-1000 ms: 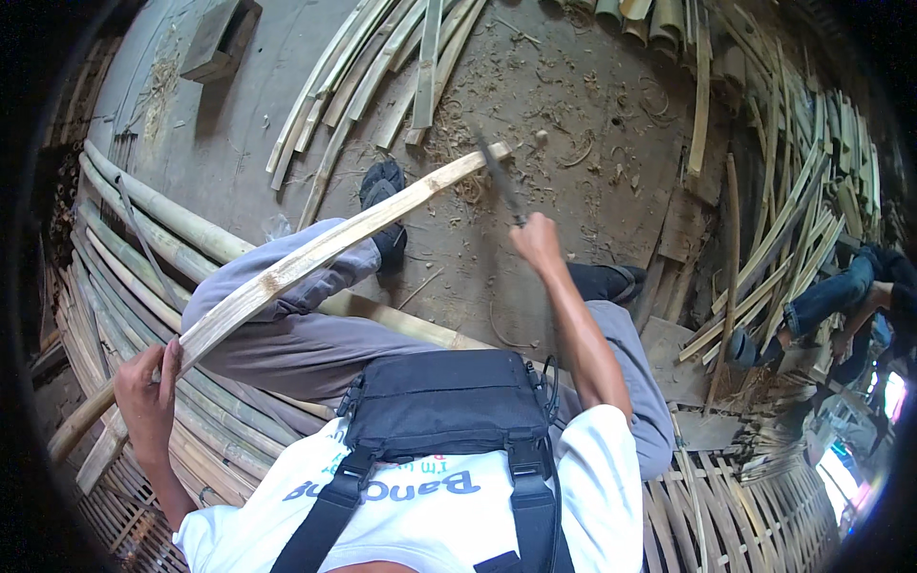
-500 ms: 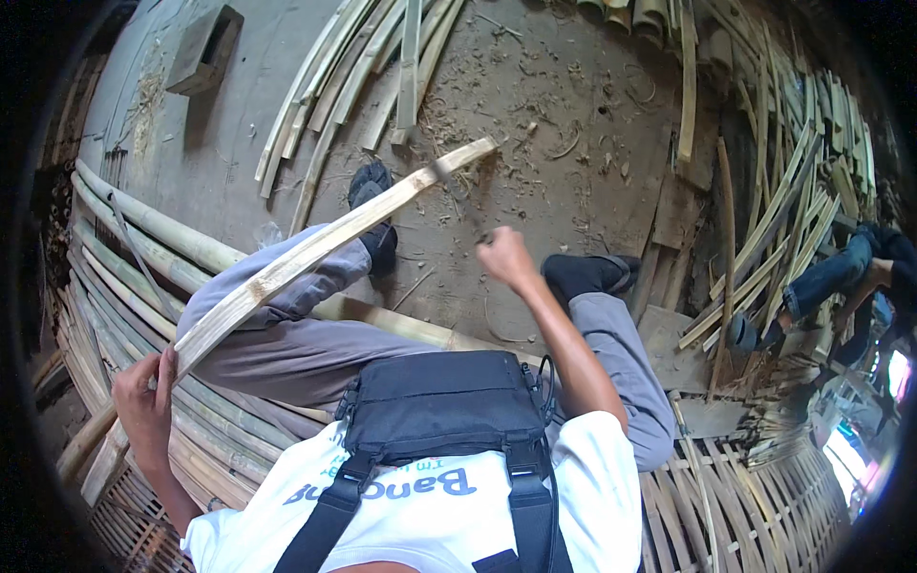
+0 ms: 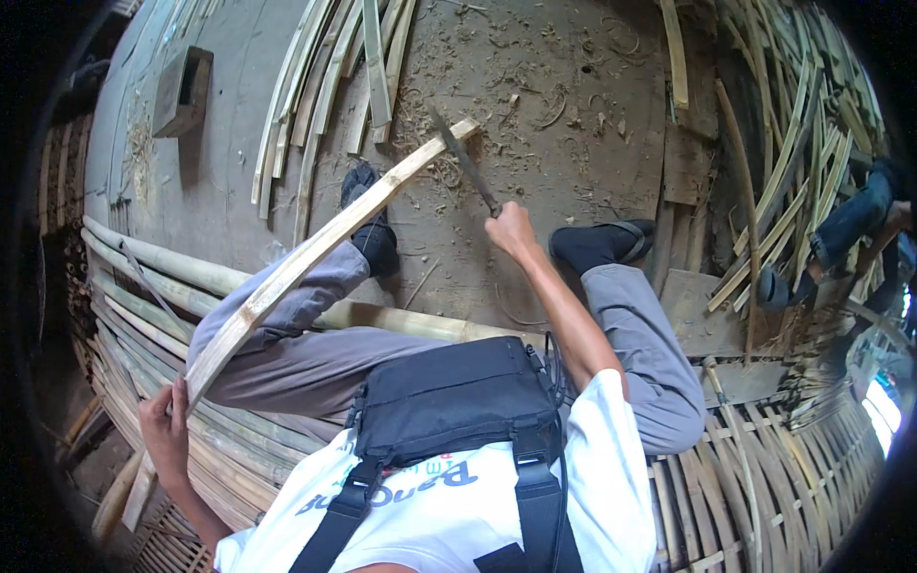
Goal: The recorder uses a large knife to shave and shape a long bamboo pole while sitting on the floor of a workshop.
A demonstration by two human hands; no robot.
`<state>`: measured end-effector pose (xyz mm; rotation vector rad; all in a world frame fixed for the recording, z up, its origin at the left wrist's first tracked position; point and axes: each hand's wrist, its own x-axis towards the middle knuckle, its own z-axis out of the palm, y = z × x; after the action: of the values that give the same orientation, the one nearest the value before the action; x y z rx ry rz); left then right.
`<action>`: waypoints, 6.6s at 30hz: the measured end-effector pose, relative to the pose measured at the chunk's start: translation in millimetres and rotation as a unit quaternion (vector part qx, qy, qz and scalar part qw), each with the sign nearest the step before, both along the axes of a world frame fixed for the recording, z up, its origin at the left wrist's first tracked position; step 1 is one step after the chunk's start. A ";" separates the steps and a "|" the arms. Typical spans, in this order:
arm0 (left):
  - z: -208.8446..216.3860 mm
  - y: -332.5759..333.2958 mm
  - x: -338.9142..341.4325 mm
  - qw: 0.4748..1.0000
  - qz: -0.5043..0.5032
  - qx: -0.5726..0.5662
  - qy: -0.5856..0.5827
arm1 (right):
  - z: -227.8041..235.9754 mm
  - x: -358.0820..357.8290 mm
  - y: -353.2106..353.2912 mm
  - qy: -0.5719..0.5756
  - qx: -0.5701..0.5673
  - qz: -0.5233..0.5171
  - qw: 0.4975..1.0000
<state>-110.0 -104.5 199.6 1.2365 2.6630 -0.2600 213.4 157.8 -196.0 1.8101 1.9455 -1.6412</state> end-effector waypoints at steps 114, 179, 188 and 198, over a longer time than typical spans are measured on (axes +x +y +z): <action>145.0 197.1 34.6 0.800 -0.415 -0.078 0.427 | -67.1 -9.0 -70.4 0.102 0.034 -0.179 0.978; 145.3 155.8 34.6 0.852 -0.313 -0.106 0.407 | -48.9 3.0 -57.3 0.066 -0.012 -0.125 0.990; 145.8 153.5 30.3 0.832 -0.331 -0.090 0.436 | -42.4 2.9 -46.2 0.080 0.002 -0.088 0.993; 143.1 139.4 25.0 0.828 -0.386 -0.091 0.396 | -4.8 -10.8 -47.2 0.130 0.010 -0.104 0.986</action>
<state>-85.0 34.9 342.7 2.4920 2.3562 -1.3702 202.5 110.7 -200.8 1.9538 1.9257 -2.0209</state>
